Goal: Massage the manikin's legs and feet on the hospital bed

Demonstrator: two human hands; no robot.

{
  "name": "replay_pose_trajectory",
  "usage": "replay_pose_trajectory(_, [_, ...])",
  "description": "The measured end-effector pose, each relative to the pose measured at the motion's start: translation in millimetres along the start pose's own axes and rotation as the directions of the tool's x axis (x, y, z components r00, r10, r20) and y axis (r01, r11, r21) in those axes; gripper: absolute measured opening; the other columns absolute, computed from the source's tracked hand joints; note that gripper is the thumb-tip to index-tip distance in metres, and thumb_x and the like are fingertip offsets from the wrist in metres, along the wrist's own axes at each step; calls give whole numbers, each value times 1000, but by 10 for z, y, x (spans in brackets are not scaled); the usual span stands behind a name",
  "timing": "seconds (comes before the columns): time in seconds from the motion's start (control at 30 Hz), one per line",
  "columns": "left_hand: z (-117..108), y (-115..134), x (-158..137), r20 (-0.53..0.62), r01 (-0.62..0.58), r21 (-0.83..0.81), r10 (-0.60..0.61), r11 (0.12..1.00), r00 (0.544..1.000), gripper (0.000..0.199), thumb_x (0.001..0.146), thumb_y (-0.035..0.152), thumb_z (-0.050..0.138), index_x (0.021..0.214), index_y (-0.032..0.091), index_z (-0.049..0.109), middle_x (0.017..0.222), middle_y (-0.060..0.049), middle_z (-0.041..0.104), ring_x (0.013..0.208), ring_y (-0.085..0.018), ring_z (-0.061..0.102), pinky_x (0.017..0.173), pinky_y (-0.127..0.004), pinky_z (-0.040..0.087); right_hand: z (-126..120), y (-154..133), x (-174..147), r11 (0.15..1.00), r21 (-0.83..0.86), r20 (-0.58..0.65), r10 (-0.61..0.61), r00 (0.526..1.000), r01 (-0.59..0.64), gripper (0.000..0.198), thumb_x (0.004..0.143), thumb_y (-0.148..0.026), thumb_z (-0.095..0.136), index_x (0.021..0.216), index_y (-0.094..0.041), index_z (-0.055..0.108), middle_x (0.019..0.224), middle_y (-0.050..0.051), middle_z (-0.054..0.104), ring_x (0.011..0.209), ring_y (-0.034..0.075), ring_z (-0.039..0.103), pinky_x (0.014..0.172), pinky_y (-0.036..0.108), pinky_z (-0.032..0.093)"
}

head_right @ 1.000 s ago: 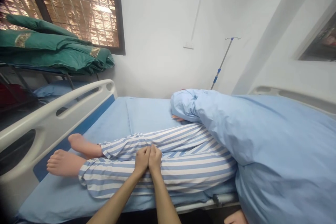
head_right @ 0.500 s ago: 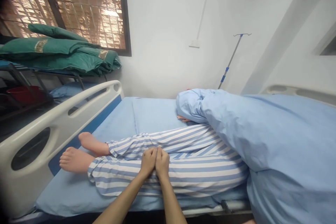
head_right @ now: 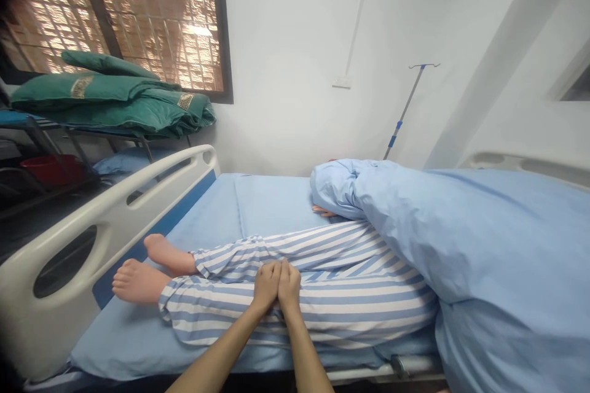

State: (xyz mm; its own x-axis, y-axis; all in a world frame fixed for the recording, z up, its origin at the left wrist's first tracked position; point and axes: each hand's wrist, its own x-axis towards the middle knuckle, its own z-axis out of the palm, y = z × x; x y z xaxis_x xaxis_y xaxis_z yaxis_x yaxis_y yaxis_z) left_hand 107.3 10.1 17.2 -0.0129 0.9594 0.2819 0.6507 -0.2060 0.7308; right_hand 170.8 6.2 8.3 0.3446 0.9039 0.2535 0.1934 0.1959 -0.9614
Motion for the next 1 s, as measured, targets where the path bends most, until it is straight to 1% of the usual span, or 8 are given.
replay_pose_trajectory(0.1, [13, -30, -3, 7, -7, -38, 8, 999, 1000, 34, 79, 29, 28, 57, 17, 52, 61, -4, 56, 59, -11, 47, 58, -23, 27, -22, -61, 68, 1000, -6, 44, 17, 999, -16, 37, 74, -42, 37, 49, -15, 40, 46, -2, 41, 47, 9, 34, 45, 21, 29])
replay_pose_trajectory(0.2, [14, -32, -3, -7, -11, -75, 10, 997, 1000, 36, 79, 28, 27, 56, 17, 51, 58, -3, 56, 57, -11, 46, 57, -22, 27, -76, -171, 153, 999, -34, 78, -34, 996, 37, 38, 73, -44, 40, 47, -16, 36, 44, -4, 36, 46, 8, 31, 44, 21, 26])
replay_pose_trajectory(0.3, [2, -18, -14, -5, -24, -95, 24, 995, 1000, 38, 80, 29, 25, 53, 17, 49, 53, -1, 53, 53, -10, 44, 54, -22, 26, -103, -212, 177, 999, -30, 59, -37, 998, 39, 40, 74, -45, 38, 47, -17, 35, 42, -5, 32, 44, 8, 28, 43, 21, 25])
replay_pose_trajectory(0.53, [-48, 12, -57, -48, 16, -220, -27, 975, 998, 40, 79, 35, 25, 52, 16, 47, 52, -2, 52, 51, -10, 44, 52, -22, 27, -21, -31, -20, 993, -93, 42, -75, 996, 79, 40, 75, -43, 37, 52, -13, 50, 50, 3, 51, 48, 11, 40, 48, 22, 30])
replay_pose_trajectory(0.63, [-55, 25, -59, -46, 21, -252, -34, 967, 998, 38, 78, 35, 27, 52, 16, 48, 52, -1, 53, 51, -10, 44, 52, -22, 28, -19, -20, -34, 992, -100, 47, -78, 996, 83, 39, 76, -42, 37, 52, -13, 50, 49, 3, 52, 47, 11, 40, 48, 22, 31])
replay_pose_trajectory(0.73, [-56, 80, 10, -41, 80, -294, -97, 952, 994, 34, 76, 34, 31, 51, 16, 47, 52, 0, 52, 52, -9, 44, 53, -21, 29, -31, -21, -13, 993, -92, 51, -76, 996, 80, 38, 76, -40, 36, 53, -13, 50, 49, 2, 51, 48, 11, 41, 48, 21, 31])
replay_pose_trajectory(0.87, [-57, 199, 147, -4, 179, -385, -195, 905, 981, 34, 73, 33, 32, 44, 16, 38, 42, 3, 40, 45, -8, 36, 46, -20, 26, -43, -14, 4, 998, -23, 54, -64, 996, 65, 39, 76, -41, 35, 53, -13, 50, 50, 2, 50, 50, 12, 41, 48, 22, 32])
replay_pose_trajectory(1.0, [-23, 193, 82, -41, 146, -399, -177, 905, 983, 33, 74, 34, 31, 47, 17, 39, 45, 2, 43, 47, -8, 37, 48, -20, 27, -49, -40, 2, 999, 17, 38, -43, 998, 42, 39, 74, -43, 37, 53, -13, 50, 49, 2, 50, 50, 12, 43, 47, 23, 33])
